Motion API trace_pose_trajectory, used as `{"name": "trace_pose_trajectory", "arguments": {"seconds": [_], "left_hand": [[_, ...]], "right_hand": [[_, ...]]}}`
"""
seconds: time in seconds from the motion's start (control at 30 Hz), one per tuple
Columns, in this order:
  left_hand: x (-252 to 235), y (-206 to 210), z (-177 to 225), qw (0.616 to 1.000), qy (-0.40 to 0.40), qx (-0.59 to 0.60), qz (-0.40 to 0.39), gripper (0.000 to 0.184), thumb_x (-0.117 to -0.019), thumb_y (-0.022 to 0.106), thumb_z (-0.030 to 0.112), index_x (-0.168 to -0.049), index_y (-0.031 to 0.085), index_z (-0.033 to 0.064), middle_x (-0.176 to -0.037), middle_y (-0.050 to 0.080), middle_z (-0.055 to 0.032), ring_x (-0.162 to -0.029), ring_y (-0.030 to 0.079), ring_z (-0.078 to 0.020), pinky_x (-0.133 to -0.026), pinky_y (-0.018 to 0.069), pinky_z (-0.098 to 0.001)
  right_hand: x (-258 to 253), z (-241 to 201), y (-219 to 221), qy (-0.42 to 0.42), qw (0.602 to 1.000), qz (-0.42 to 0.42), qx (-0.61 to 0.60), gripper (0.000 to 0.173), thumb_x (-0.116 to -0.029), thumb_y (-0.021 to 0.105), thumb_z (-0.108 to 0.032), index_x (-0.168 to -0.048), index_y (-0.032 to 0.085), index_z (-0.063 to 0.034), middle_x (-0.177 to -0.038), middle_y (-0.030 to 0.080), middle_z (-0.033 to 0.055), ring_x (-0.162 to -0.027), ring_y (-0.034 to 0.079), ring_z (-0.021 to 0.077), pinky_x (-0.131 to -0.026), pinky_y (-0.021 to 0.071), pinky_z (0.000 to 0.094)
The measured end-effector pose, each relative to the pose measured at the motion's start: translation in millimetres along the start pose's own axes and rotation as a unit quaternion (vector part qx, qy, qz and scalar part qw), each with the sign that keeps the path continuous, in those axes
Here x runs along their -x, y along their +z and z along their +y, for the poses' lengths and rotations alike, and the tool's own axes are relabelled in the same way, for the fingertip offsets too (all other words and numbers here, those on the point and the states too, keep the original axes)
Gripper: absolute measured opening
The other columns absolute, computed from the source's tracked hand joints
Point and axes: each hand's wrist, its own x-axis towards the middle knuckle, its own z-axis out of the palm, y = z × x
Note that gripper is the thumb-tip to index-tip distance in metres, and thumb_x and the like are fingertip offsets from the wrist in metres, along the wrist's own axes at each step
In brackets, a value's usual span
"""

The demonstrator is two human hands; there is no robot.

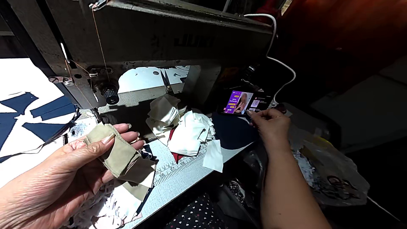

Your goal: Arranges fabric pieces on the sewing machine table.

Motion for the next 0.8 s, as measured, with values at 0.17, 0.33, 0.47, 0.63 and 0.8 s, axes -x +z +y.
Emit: {"name": "trace_pose_trajectory", "arguments": {"seconds": [0.17, 0.33, 0.47, 0.63, 0.8], "left_hand": [[-0.3, -3.2, 0.1, 1.000, -0.015, 0.014, -0.004, 0.034, -0.1096, 0.036, 0.012, -0.134, 0.060, 0.0083, -0.116, 0.075, -0.0126, -0.097, 0.076, -0.0183, -0.072, 0.0642, -0.0275], [1.2, -4.7, 1.4, 0.998, -0.026, 0.045, -0.029, 0.035, -0.1100, 0.036, 0.015, -0.133, 0.061, 0.0069, -0.116, 0.074, -0.0150, -0.096, 0.077, -0.0196, -0.070, 0.0642, -0.0268], [-1.4, -8.8, 0.6, 0.990, -0.037, 0.125, -0.045, 0.036, -0.1093, 0.040, 0.018, -0.134, 0.060, 0.0022, -0.122, 0.070, -0.0216, -0.104, 0.074, -0.0266, -0.078, 0.0648, -0.0327], [2.5, -1.4, 2.2, 0.977, -0.059, 0.202, -0.026, 0.036, -0.1067, 0.040, 0.012, -0.138, 0.053, -0.0010, -0.128, 0.065, -0.0238, -0.112, 0.070, -0.0304, -0.090, 0.0606, -0.0375], [5.9, 0.0, 7.5, 0.982, -0.071, 0.168, -0.053, 0.045, -0.1004, 0.041, -0.001, -0.145, 0.046, 0.0055, -0.136, 0.062, -0.0209, -0.113, 0.070, -0.0266, -0.087, 0.0604, -0.0330]], "right_hand": [[0.3, -7.6, 1.5, 0.011, 0.999, -0.003, 0.046, 0.034, -0.0918, 0.078, -0.019, -0.096, 0.064, 0.0112, -0.082, 0.063, 0.0190, -0.069, 0.060, 0.0236, -0.071, 0.0535, 0.0456], [-1.7, -8.6, 0.7, 0.034, 0.999, -0.012, 0.036, 0.033, -0.0930, 0.078, -0.020, -0.096, 0.064, 0.0095, -0.082, 0.063, 0.0164, -0.068, 0.060, 0.0189, -0.069, 0.0543, 0.0404], [-0.5, 0.2, -18.5, -0.028, 0.999, -0.001, -0.040, 0.041, -0.0987, 0.069, -0.027, -0.110, 0.062, 0.0118, -0.098, 0.065, 0.0176, -0.079, 0.064, 0.0146, -0.077, 0.0574, 0.0352], [27.7, -53.1, -25.7, -0.142, 0.988, -0.004, -0.055, 0.034, -0.1023, 0.064, -0.032, -0.114, 0.062, -0.0002, -0.097, 0.062, 0.0006, -0.083, 0.061, 0.0012, -0.079, 0.0549, 0.0239], [97.8, -129.8, 13.9, -0.289, 0.923, -0.182, -0.177, 0.020, -0.0981, 0.067, -0.019, -0.115, 0.068, -0.0071, -0.112, 0.066, -0.0021, -0.096, 0.066, 0.0071, -0.084, 0.0583, 0.0270]]}}
